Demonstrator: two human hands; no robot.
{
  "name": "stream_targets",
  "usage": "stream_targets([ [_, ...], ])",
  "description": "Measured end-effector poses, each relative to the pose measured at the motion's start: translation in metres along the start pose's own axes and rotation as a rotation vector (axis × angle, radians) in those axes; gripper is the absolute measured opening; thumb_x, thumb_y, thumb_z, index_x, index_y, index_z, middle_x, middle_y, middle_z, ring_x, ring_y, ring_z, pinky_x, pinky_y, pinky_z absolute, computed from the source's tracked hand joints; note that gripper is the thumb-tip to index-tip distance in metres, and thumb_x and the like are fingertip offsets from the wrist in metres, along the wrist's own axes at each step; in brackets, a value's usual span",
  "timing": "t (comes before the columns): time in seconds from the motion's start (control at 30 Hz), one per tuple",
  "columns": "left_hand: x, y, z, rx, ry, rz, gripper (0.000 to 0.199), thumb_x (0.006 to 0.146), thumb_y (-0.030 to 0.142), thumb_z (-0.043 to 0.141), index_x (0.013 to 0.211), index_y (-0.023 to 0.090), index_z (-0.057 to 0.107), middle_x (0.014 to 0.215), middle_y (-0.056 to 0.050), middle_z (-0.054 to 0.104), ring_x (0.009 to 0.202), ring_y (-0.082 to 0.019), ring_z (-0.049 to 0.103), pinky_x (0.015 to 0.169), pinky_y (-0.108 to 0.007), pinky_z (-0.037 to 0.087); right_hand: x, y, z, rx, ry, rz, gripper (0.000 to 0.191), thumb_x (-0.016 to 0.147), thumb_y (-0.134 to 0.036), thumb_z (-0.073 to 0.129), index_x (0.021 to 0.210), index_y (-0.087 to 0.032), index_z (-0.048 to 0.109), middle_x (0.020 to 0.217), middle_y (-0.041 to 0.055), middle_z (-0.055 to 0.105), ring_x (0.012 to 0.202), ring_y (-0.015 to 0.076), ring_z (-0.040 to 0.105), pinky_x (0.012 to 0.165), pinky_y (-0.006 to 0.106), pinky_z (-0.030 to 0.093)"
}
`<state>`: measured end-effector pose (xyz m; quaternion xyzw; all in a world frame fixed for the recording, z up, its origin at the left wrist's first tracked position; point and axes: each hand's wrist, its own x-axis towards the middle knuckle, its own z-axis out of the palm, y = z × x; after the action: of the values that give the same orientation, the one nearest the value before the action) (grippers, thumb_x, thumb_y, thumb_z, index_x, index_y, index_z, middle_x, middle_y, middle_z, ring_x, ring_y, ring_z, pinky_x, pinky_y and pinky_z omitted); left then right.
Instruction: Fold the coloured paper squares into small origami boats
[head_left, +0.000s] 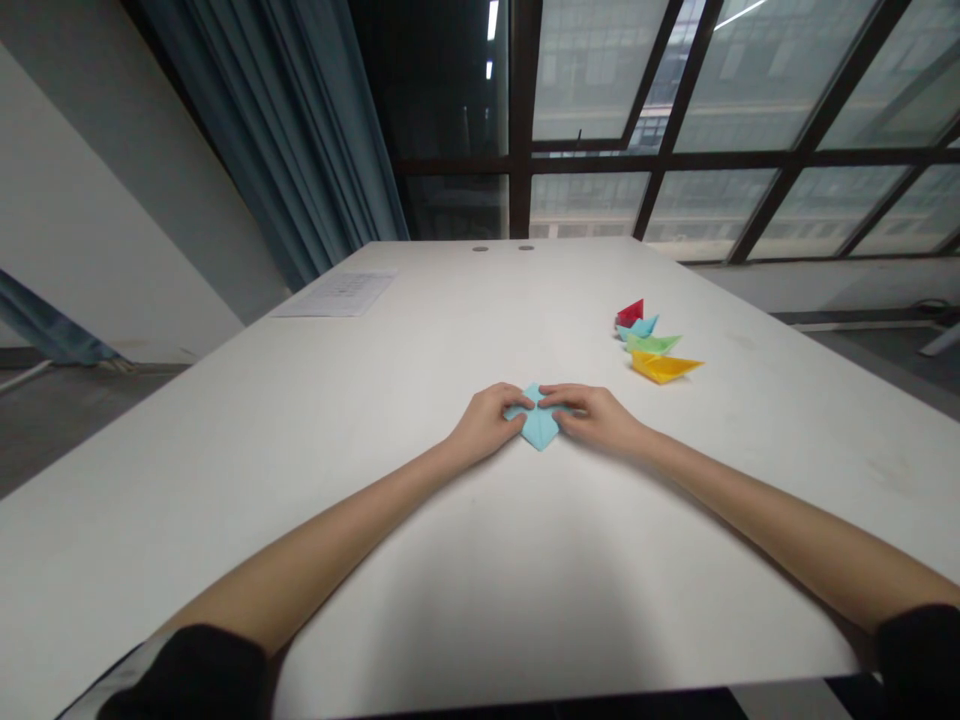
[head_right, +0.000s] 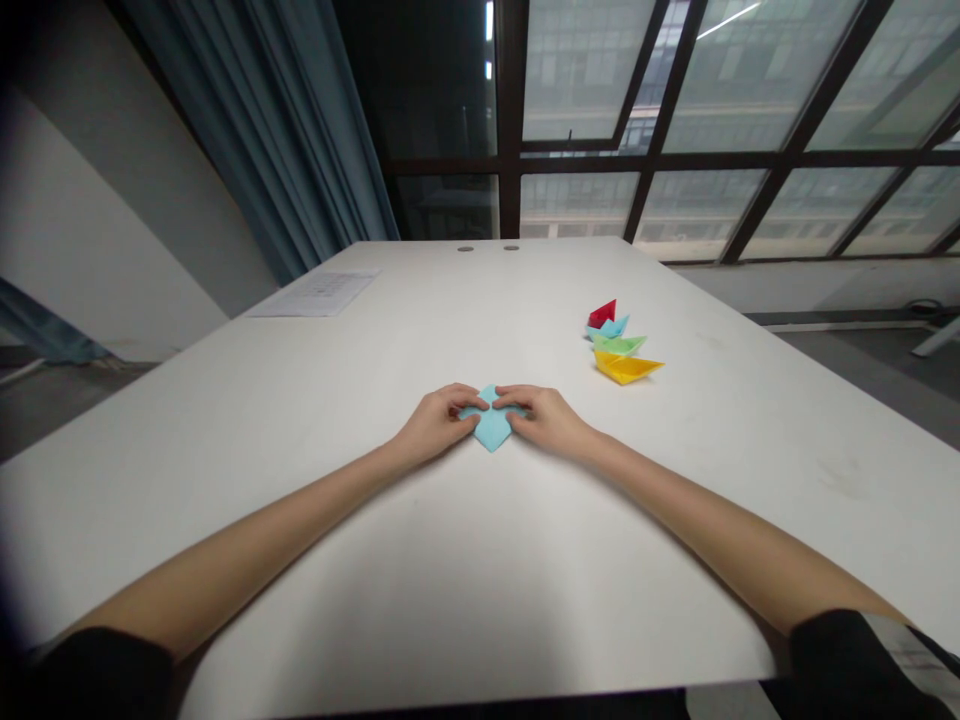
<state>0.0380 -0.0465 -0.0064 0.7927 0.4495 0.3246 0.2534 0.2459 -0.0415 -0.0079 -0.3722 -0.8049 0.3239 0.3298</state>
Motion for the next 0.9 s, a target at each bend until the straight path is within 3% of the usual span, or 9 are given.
stream_targets([
  [0.07, -0.002, -0.005, -0.001, 0.183, -0.012, 0.139, 0.022, 0.074, 0.016, 0.056, 0.092, 0.019, 0.069, 0.113, -0.008, 0.057, 0.098, -0.019, 0.056, 0.088, -0.035, 0.045, -0.001, 0.001, -0.001, -0.21, -0.026, -0.092, 0.03, 0.077, -0.014, 0.053, 0.103, -0.02, 0.066, 0.12, 0.0095, 0.061, 0.108, 0.021, 0.058, 0.093, 0.039, 0.045],
  [0.17, -0.005, -0.006, -0.005, 0.337, -0.092, 0.251, 0.022, 0.079, 0.021, 0.054, 0.096, 0.018, 0.068, 0.11, -0.01, 0.057, 0.102, -0.022, 0.053, 0.092, -0.037, 0.042, -0.001, 0.001, -0.006, -0.413, -0.093, -0.212, 0.025, 0.08, -0.019, 0.053, 0.101, -0.017, 0.066, 0.11, 0.0105, 0.065, 0.106, 0.0226, 0.057, 0.093, 0.041, 0.043],
  [0.37, -0.007, 0.002, -0.009, 0.401, -0.216, 0.344, 0.043, 0.076, 0.047, 0.06, 0.103, 0.015, 0.065, 0.101, -0.011, 0.062, 0.097, -0.024, 0.054, 0.087, -0.036, 0.042, -0.004, 0.003, -0.019, -0.489, -0.233, -0.284, 0.041, 0.075, -0.046, 0.063, 0.104, -0.017, 0.064, 0.101, 0.0095, 0.067, 0.097, 0.0237, 0.056, 0.086, 0.039, 0.042],
  [0.53, -0.007, 0.001, -0.01, 0.438, -0.226, 0.342, 0.042, 0.078, 0.052, 0.057, 0.1, 0.018, 0.065, 0.096, -0.009, 0.063, 0.095, -0.023, 0.054, 0.084, -0.035, 0.041, -0.002, 0.003, -0.019, -0.487, -0.263, -0.292, 0.035, 0.082, -0.045, 0.054, 0.101, -0.018, 0.064, 0.099, 0.0091, 0.067, 0.095, 0.0221, 0.056, 0.085, 0.037, 0.041],
  [0.73, -0.005, 0.004, -0.01, 0.372, -0.208, 0.292, 0.032, 0.092, 0.032, 0.038, 0.086, 0.017, 0.065, 0.083, -0.007, 0.065, 0.086, -0.018, 0.055, 0.081, -0.031, 0.041, 0.001, -0.003, -0.016, -0.451, -0.212, -0.194, 0.033, 0.092, -0.032, 0.037, 0.097, -0.016, 0.064, 0.089, 0.0088, 0.068, 0.085, 0.0185, 0.059, 0.08, 0.033, 0.042],
  [0.9, -0.005, 0.005, -0.002, 0.225, -0.097, 0.141, 0.024, 0.085, 0.023, 0.048, 0.107, 0.019, 0.057, 0.085, -0.003, 0.065, 0.082, -0.017, 0.057, 0.076, -0.03, 0.044, -0.004, -0.004, -0.011, -0.342, -0.071, -0.017, 0.028, 0.087, -0.026, 0.044, 0.11, -0.018, 0.058, 0.082, 0.0039, 0.067, 0.07, 0.0142, 0.059, 0.068, 0.027, 0.044],
])
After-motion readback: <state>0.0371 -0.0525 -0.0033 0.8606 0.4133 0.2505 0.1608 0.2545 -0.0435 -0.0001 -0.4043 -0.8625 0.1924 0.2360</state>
